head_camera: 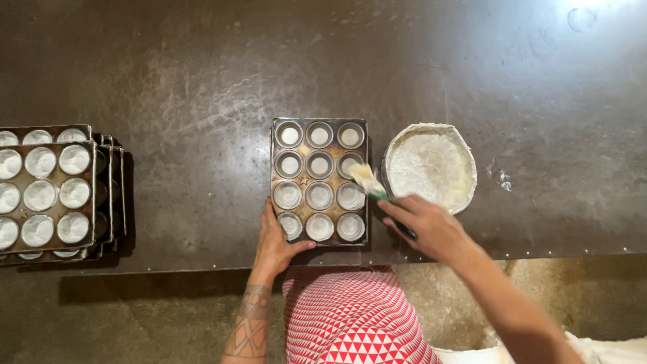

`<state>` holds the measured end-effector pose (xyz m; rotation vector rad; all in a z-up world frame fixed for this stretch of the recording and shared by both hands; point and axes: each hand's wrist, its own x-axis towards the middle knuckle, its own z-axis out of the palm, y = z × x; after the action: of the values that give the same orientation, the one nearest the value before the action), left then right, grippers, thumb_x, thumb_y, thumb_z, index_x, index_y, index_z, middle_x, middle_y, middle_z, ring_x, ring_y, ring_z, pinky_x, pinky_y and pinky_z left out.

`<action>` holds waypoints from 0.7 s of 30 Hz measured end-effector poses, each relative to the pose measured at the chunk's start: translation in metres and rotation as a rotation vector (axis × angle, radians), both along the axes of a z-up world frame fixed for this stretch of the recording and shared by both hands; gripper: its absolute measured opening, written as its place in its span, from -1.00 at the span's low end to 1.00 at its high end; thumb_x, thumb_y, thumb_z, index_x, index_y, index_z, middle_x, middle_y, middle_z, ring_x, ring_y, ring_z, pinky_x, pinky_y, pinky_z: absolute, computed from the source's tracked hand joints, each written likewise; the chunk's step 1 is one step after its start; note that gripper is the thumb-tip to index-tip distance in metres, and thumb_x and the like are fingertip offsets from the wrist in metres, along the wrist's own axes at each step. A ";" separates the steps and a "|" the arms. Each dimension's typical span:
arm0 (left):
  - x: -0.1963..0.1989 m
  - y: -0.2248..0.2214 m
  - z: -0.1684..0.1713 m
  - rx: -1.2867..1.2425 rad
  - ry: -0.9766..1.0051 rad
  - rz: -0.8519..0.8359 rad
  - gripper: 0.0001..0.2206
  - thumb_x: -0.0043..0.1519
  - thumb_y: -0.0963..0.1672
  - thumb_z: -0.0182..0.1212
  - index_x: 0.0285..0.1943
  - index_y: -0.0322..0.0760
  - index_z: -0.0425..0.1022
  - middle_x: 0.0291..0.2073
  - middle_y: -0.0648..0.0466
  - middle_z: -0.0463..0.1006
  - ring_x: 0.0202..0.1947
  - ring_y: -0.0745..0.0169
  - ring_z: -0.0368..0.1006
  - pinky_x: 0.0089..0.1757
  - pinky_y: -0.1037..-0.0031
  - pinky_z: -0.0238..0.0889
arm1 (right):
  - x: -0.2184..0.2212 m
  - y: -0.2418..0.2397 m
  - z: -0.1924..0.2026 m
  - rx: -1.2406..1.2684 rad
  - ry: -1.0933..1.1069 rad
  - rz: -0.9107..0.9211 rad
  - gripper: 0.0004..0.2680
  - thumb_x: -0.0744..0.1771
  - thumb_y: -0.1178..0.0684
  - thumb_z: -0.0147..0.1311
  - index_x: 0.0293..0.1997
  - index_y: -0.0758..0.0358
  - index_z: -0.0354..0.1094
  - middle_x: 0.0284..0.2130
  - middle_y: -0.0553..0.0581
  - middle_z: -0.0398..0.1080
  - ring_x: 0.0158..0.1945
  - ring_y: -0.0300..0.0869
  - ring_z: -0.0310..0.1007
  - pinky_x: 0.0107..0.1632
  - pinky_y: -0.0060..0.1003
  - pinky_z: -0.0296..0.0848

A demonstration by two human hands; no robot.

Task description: The person greases the individual cups of multiple muffin tins by hand using a brush dipped in a bowl of shortening or grease.

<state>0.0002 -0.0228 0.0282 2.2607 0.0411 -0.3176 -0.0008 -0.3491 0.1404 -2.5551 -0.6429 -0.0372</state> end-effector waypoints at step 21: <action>-0.002 0.002 -0.001 -0.005 0.072 -0.015 0.36 -0.31 -0.03 0.73 0.54 -0.49 -0.38 0.46 -0.37 -0.06 0.45 -0.30 -0.03 0.31 0.15 -0.02 | 0.056 0.048 -0.154 1.793 0.614 -0.823 -0.66 0.48 -0.11 -0.22 0.13 0.49 0.24 -0.15 0.34 0.47 -0.12 -0.01 0.54 0.02 -0.17 0.54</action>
<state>-0.0018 -0.0212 0.0267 2.2454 0.0612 -0.4067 0.0550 -0.3012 -0.0137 -0.7870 0.5713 -0.0608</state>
